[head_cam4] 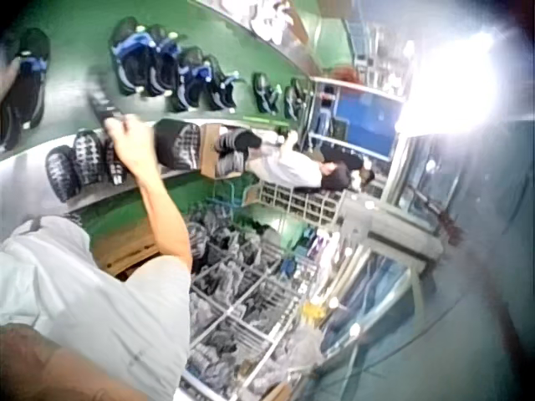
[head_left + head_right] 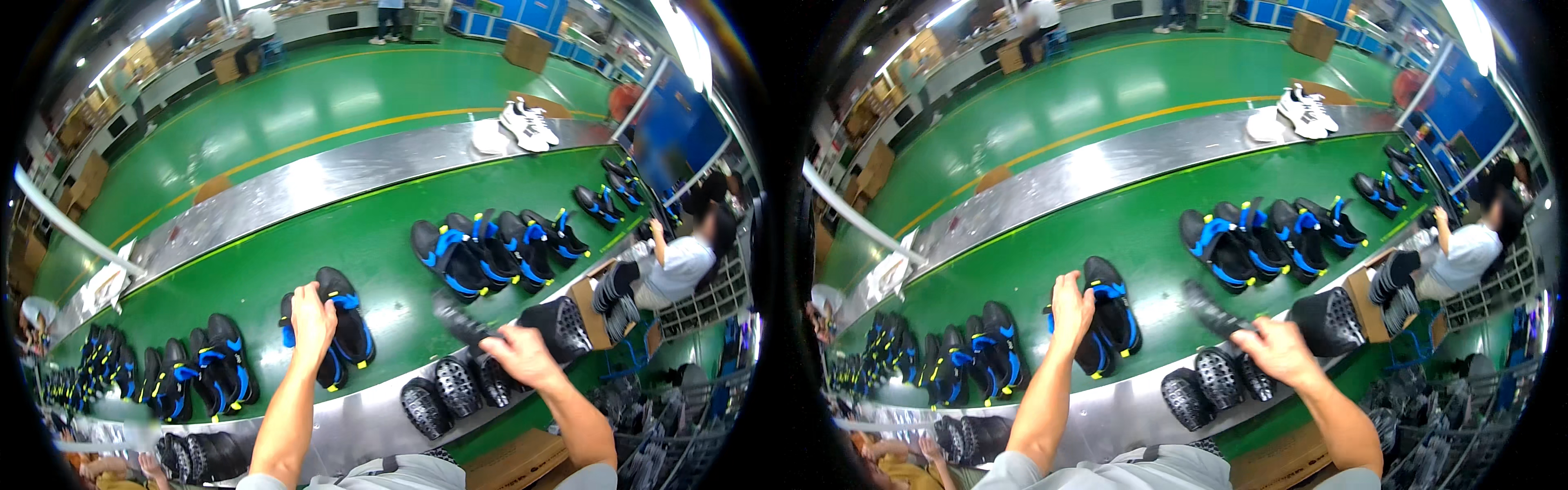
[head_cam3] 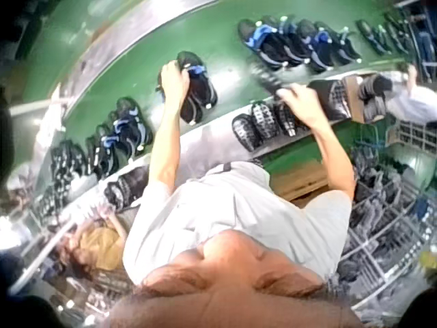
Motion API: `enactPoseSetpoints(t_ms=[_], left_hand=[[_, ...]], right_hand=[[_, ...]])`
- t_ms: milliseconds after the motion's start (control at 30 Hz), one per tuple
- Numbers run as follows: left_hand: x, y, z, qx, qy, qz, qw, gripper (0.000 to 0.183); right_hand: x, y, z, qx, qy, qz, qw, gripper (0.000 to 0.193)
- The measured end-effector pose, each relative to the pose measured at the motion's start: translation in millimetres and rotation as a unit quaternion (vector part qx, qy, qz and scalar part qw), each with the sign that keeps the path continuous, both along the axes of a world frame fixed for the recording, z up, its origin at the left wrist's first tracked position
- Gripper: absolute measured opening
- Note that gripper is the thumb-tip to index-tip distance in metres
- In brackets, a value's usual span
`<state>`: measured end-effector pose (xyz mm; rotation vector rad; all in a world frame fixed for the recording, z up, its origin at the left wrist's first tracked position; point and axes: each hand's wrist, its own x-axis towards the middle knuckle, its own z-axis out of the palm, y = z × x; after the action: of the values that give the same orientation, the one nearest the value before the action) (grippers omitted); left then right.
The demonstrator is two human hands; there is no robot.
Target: The person inserts black insoles into black and blue sneakers on a moving conveyor belt. They then adjust the blue straps on each shoe and place the finished pairs back on the belt. The task is performed continuously as new shoes arrive.
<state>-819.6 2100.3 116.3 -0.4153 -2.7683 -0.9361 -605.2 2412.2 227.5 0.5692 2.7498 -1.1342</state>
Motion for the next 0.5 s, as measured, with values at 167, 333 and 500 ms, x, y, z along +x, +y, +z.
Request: enactPoseSetpoints(t_ms=[167,333,500], left_hand=[[-31,-13,-25,-0.082,-0.217,-0.06,0.971,0.073],[-40,-10,-60,-0.089,-0.153,-0.083,0.981,0.018],[-37,-9,-63,-0.101,-0.124,-0.151,0.975,0.016]], right_hand=[[-76,-85,-54,-0.079,-0.131,0.138,0.979,0.06],[-126,-128,-92,0.049,-0.128,0.183,0.974,0.058],[-141,-186,-122,0.185,-0.016,0.159,0.97,0.045]])
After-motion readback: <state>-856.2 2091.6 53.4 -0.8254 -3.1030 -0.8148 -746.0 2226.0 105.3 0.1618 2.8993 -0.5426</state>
